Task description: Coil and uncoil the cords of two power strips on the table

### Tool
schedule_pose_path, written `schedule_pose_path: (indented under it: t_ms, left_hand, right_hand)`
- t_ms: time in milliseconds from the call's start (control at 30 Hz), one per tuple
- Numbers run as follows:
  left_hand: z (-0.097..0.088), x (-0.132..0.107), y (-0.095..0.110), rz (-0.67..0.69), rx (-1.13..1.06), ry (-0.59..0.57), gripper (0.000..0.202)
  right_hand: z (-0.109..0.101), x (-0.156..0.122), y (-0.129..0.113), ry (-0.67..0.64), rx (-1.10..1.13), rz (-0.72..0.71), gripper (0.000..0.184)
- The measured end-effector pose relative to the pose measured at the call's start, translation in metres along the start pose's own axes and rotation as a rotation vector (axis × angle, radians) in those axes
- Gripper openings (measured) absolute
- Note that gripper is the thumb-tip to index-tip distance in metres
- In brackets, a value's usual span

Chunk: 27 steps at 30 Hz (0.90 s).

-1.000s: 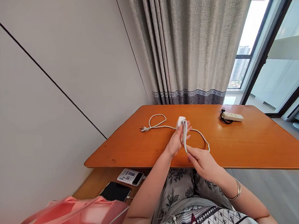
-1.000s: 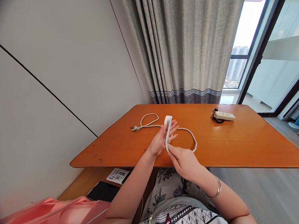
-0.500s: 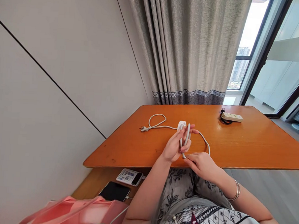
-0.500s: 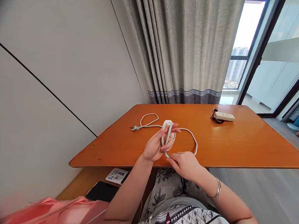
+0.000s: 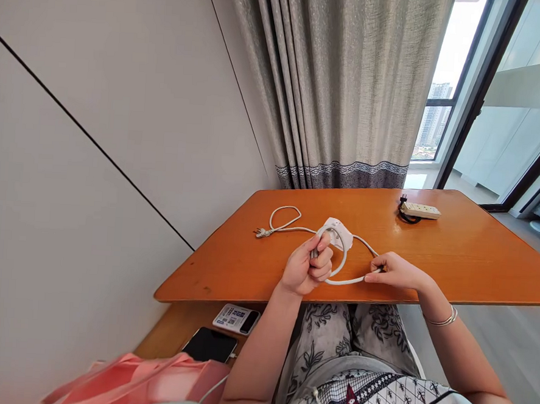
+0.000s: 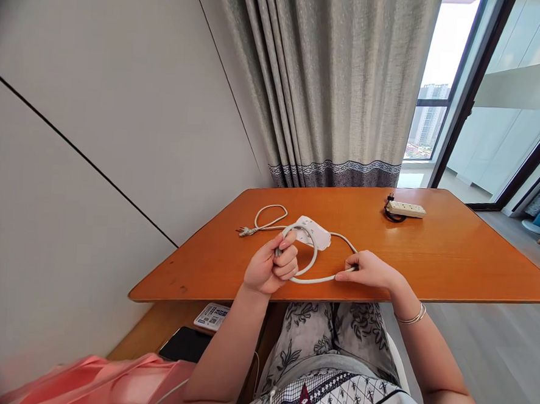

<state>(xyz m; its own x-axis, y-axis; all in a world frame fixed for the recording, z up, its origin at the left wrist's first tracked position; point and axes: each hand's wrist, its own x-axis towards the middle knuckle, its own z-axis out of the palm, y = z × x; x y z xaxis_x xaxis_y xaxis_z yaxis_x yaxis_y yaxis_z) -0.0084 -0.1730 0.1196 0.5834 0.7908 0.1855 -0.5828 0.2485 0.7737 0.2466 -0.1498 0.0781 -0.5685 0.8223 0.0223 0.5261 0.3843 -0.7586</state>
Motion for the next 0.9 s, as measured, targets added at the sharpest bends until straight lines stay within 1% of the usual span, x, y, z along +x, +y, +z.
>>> schedule_pose_path:
  t_ms: [133, 200, 267, 333, 400, 433, 500, 600, 667, 733, 767, 833, 900]
  left_hand:
    - [-0.003, -0.01, 0.003, 0.022, -0.027, -0.057, 0.038]
    - [-0.002, -0.015, 0.004, 0.005, -0.007, -0.099, 0.041]
    - [0.0, -0.016, 0.004, -0.057, 0.04, -0.128, 0.043]
    - [0.002, -0.015, 0.002, -0.122, 0.095, -0.124, 0.043]
    - [0.003, -0.011, -0.001, -0.149, 0.135, -0.101, 0.043]
    - [0.003, -0.008, -0.003, -0.15, 0.147, -0.095, 0.042]
    - [0.002, -0.004, -0.008, -0.159, 0.184, -0.104, 0.042]
    - [0.001, 0.001, -0.014, -0.176, 0.313, -0.094, 0.044]
    - [0.001, 0.002, -0.018, -0.175, 0.444, -0.066, 0.046]
    - [0.001, 0.003, -0.021, -0.167, 0.564, -0.056, 0.047]
    - [0.001, 0.004, -0.023, -0.16, 0.609, -0.053, 0.048]
    - [0.0, 0.005, -0.028, -0.13, 0.684, -0.017, 0.049]
    - [-0.003, 0.007, -0.034, -0.085, 0.742, 0.05, 0.049]
  right_hand:
    - [-0.012, 0.006, 0.007, -0.037, 0.033, 0.007, 0.051]
    - [-0.014, 0.01, 0.007, -0.007, 0.014, 0.008, 0.053]
    - [-0.014, 0.014, 0.004, 0.092, -0.042, 0.017, 0.055]
    - [-0.014, 0.018, -0.004, 0.25, -0.112, 0.034, 0.057]
    - [-0.014, 0.021, -0.014, 0.406, -0.159, 0.038, 0.058]
    - [-0.014, 0.023, -0.02, 0.463, -0.169, 0.031, 0.058]
    - [-0.013, 0.025, -0.029, 0.519, -0.171, 0.001, 0.058]
    - [-0.012, 0.029, -0.038, 0.525, -0.155, -0.035, 0.055]
    - [-0.01, 0.029, -0.042, 0.516, -0.114, -0.055, 0.048]
    - [-0.009, 0.027, -0.047, 0.501, -0.005, -0.075, 0.036]
    - [-0.007, 0.025, -0.05, 0.482, 0.066, -0.084, 0.033]
    - [-0.003, 0.019, -0.058, 0.424, 0.183, -0.095, 0.039]
    - [0.003, 0.012, -0.068, 0.369, 0.188, -0.117, 0.042]
